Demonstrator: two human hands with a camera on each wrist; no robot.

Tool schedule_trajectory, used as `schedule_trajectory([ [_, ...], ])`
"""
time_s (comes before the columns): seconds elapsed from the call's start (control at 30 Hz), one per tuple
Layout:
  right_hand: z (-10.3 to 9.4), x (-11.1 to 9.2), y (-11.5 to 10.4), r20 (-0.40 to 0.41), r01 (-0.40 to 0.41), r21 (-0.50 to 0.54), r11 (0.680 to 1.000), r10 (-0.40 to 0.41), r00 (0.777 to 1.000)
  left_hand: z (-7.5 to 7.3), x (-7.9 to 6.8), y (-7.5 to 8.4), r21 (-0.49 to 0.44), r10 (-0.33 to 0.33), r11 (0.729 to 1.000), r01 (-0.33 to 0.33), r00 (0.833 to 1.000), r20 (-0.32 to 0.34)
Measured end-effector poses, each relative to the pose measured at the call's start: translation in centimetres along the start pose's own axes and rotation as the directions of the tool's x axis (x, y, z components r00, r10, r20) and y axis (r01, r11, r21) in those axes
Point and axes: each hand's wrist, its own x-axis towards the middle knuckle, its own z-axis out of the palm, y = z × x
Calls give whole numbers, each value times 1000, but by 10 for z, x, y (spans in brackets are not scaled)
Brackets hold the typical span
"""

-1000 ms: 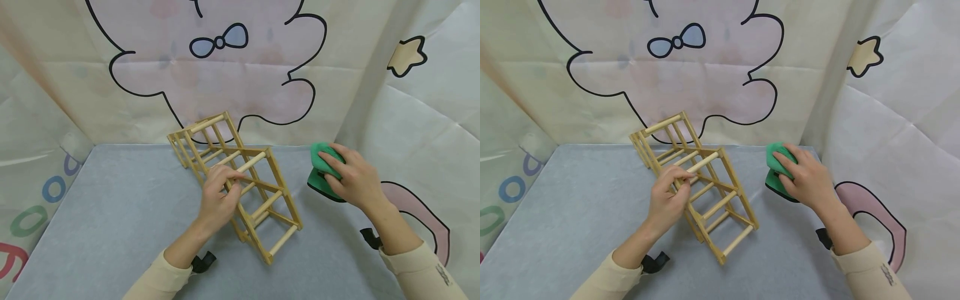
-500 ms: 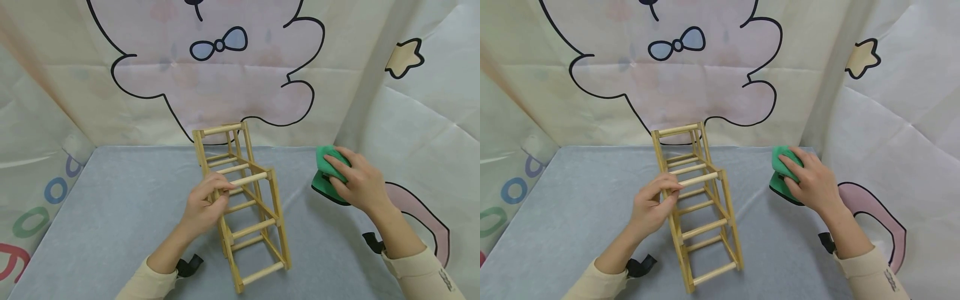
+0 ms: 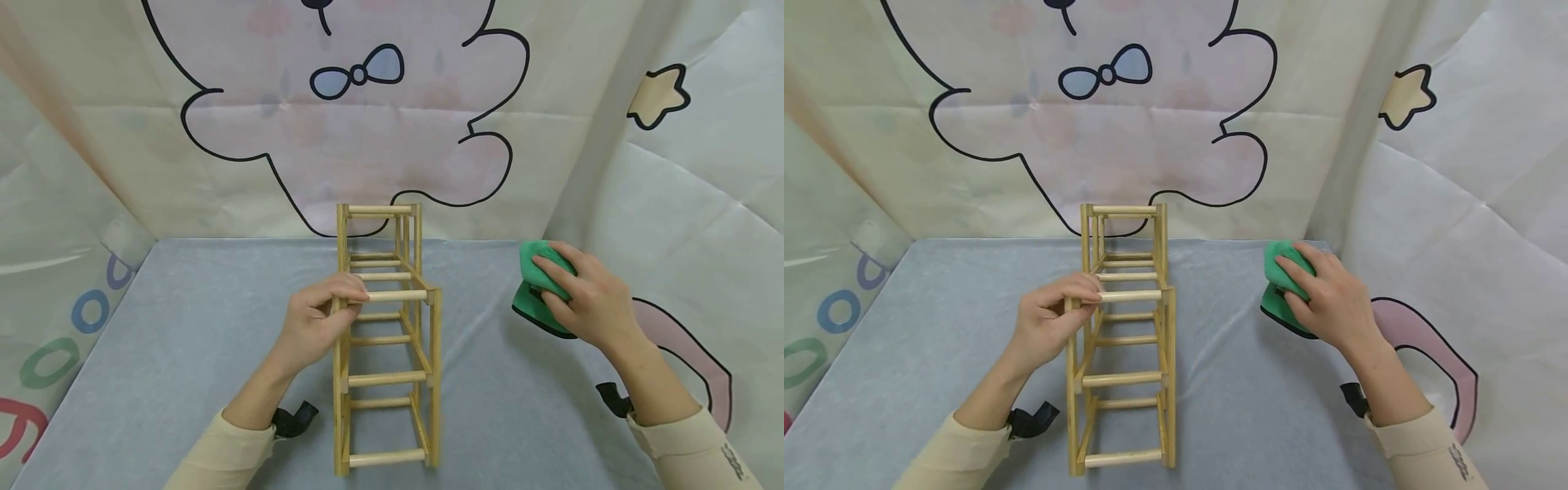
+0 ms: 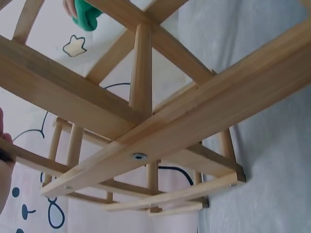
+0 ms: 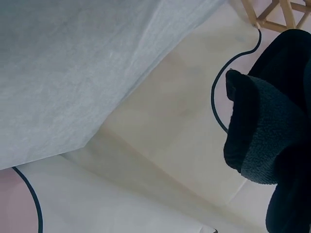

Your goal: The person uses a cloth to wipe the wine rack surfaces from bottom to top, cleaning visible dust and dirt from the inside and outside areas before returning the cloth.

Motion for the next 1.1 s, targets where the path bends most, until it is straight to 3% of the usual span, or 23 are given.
schedule_trajectory([
  [0.43,-4,-3,3,38,-24,-6,1000,24,999,-26,6,5,35,-131,991,128,987,97],
  [0.87,-6,-9,8,48,-37,-13,999,37,998,-45,17,9,39,-169,986,165,957,235],
  [1.1,-5,-8,8,52,-35,-1,999,35,998,-48,21,12,46,-252,967,249,928,273],
])
